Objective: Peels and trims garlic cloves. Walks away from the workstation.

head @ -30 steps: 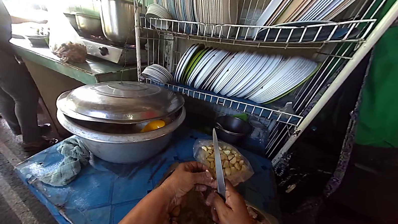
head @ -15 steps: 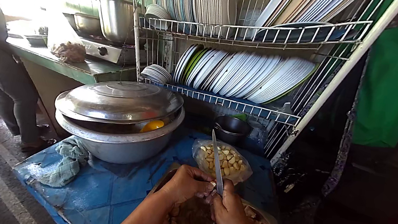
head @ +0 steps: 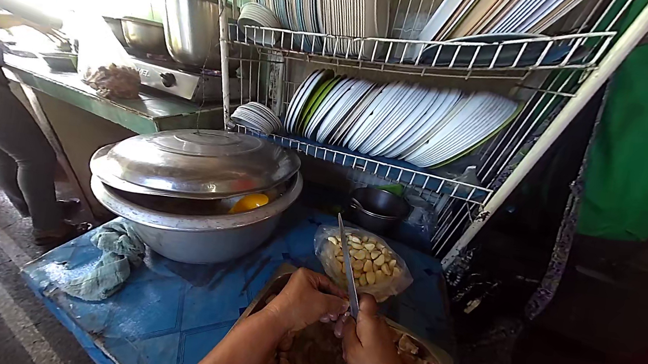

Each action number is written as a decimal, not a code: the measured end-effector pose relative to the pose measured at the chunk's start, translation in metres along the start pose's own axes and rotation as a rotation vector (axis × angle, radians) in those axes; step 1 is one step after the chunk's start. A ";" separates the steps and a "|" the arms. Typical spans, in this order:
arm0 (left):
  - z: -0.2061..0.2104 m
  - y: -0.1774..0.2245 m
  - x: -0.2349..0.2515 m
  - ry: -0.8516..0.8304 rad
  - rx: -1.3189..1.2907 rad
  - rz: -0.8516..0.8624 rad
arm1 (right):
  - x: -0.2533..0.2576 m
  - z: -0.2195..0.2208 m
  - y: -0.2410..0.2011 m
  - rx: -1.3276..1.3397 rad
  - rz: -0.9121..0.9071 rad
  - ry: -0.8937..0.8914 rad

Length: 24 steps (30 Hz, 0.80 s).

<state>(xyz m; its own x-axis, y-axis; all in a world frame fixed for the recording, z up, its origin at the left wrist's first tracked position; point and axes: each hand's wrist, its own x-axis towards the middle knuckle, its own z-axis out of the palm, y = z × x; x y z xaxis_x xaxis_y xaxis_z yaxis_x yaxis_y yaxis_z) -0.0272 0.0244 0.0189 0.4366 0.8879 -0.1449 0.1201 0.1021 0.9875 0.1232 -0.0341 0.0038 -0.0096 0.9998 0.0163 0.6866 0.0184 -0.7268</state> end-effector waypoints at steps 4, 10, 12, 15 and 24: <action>0.001 0.001 -0.001 -0.021 -0.021 -0.017 | -0.002 0.000 -0.006 -0.062 0.035 0.018; 0.002 -0.001 -0.002 -0.067 0.055 0.049 | -0.004 -0.002 -0.014 -0.126 0.095 0.010; 0.004 0.000 -0.003 -0.075 0.085 0.062 | -0.004 -0.004 -0.018 -0.158 0.143 -0.015; 0.005 0.000 -0.004 -0.080 0.114 0.076 | -0.002 -0.006 -0.020 -0.164 0.173 -0.034; -0.001 -0.004 0.002 -0.085 0.178 0.201 | 0.003 -0.005 0.000 0.126 0.088 0.001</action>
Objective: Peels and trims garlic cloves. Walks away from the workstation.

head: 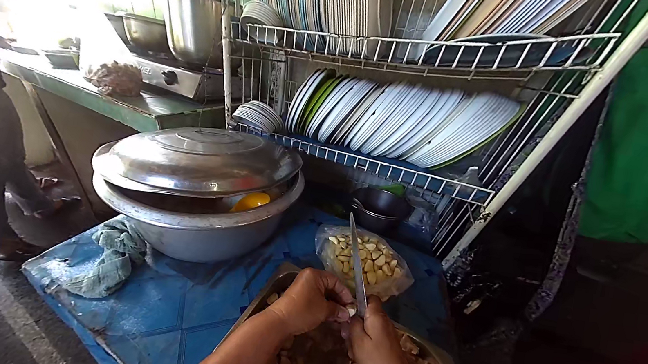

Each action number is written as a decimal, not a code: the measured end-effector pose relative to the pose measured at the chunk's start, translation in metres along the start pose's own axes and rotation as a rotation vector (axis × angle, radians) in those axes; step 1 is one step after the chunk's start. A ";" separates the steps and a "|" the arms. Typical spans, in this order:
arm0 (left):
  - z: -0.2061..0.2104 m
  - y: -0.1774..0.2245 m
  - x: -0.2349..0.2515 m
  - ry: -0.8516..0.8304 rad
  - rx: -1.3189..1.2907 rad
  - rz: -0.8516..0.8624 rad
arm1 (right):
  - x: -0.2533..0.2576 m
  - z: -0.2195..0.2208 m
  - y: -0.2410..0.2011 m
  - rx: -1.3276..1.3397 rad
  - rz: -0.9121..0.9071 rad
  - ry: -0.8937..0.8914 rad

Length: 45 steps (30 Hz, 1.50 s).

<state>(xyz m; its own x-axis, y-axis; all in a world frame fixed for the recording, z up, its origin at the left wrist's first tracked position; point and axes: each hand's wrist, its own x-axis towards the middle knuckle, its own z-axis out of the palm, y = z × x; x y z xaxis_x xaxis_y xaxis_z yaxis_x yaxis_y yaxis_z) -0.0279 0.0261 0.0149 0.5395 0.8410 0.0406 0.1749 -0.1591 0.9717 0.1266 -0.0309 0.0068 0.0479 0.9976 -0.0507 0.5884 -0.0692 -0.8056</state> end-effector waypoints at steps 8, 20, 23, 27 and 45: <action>0.000 -0.009 0.004 0.001 0.027 0.041 | 0.001 0.002 0.000 -0.054 0.012 0.012; -0.007 0.000 0.002 -0.021 -0.322 -0.227 | 0.000 -0.001 0.003 0.139 -0.009 0.048; -0.006 -0.004 0.004 0.003 -0.385 -0.244 | -0.001 -0.002 0.002 0.245 0.016 0.043; -0.004 -0.005 0.004 0.055 -0.425 -0.209 | 0.000 -0.001 0.005 0.336 0.005 0.051; -0.003 0.002 0.002 -0.013 -0.350 -0.319 | -0.001 -0.003 0.003 0.266 -0.005 -0.041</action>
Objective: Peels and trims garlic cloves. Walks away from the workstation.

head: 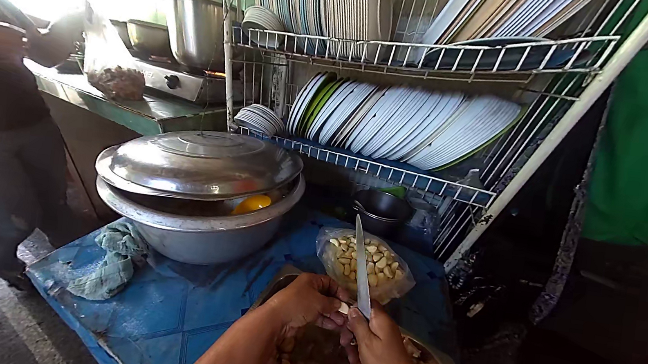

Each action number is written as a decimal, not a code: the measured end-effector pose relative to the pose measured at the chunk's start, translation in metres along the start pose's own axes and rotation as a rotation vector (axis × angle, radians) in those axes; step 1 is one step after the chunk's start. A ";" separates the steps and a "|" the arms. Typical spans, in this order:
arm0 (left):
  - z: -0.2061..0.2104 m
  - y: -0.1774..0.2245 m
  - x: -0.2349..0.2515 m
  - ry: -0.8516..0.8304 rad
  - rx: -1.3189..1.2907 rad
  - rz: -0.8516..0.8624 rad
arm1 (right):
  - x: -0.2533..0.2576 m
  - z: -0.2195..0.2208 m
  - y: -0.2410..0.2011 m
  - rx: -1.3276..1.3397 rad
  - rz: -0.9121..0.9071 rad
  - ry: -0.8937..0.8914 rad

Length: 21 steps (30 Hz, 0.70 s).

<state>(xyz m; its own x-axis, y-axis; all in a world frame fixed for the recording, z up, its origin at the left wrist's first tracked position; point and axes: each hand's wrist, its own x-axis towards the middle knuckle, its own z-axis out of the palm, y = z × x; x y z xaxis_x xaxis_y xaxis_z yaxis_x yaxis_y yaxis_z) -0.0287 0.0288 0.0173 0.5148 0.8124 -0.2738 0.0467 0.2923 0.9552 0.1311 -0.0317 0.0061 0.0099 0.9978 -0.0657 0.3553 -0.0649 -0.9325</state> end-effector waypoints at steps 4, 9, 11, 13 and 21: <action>0.000 0.000 0.000 -0.018 -0.044 -0.033 | 0.001 -0.001 0.000 -0.010 0.008 0.022; 0.000 0.000 0.001 0.001 -0.130 -0.028 | 0.002 0.000 0.000 -0.012 0.024 0.052; -0.001 -0.002 0.001 -0.012 -0.109 0.002 | 0.003 0.000 0.001 -0.016 0.015 0.059; -0.003 -0.003 0.002 -0.036 -0.045 0.030 | 0.003 0.000 0.002 -0.016 -0.002 0.057; -0.011 -0.001 0.003 -0.041 -0.015 0.008 | 0.002 -0.003 -0.002 0.071 0.014 0.174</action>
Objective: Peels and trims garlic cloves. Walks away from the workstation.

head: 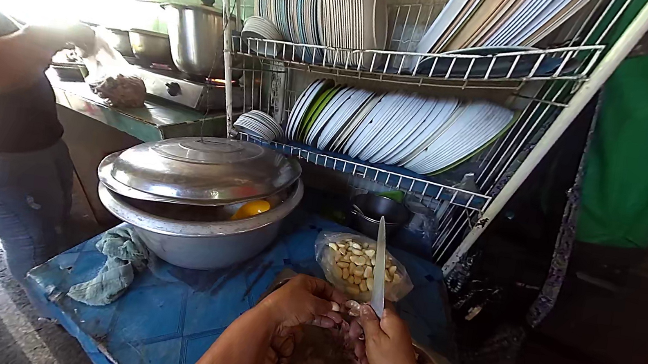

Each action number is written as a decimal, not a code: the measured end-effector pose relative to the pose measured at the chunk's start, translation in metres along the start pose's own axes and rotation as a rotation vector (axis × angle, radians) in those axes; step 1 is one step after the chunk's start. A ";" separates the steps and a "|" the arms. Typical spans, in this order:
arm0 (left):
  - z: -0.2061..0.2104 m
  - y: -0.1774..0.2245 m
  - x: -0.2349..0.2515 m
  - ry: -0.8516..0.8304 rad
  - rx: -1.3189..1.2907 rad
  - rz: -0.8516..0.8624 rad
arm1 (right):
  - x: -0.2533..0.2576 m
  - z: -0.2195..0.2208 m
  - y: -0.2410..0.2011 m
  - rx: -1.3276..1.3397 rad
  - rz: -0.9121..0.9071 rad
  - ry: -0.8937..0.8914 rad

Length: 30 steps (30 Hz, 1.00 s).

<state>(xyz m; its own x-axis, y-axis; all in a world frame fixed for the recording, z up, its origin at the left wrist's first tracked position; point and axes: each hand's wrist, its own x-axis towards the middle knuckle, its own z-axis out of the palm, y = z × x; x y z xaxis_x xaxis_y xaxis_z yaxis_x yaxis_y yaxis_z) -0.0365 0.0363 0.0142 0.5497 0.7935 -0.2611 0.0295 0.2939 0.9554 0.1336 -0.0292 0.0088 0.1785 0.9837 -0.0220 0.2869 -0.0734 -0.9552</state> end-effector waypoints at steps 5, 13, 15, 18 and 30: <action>-0.006 -0.004 0.004 0.109 0.326 0.080 | 0.002 -0.004 0.003 -0.068 0.005 -0.069; -0.008 0.000 0.006 0.317 0.622 0.150 | -0.001 -0.009 0.007 -0.261 -0.064 -0.367; -0.009 0.008 0.013 0.236 0.676 0.086 | -0.002 -0.011 0.006 -0.190 -0.117 -0.364; -0.006 0.030 0.034 0.153 0.848 0.041 | -0.006 -0.013 0.001 -0.111 -0.168 -0.348; -0.005 0.046 0.092 0.364 0.844 0.171 | -0.006 -0.012 0.007 0.037 -0.275 -0.246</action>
<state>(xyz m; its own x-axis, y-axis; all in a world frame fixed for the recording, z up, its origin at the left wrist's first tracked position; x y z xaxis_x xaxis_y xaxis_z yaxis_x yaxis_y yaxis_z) 0.0110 0.1260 0.0335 0.3113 0.9503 0.0016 0.6477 -0.2134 0.7314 0.1457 -0.0378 0.0059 -0.1335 0.9762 0.1707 0.2574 0.2005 -0.9453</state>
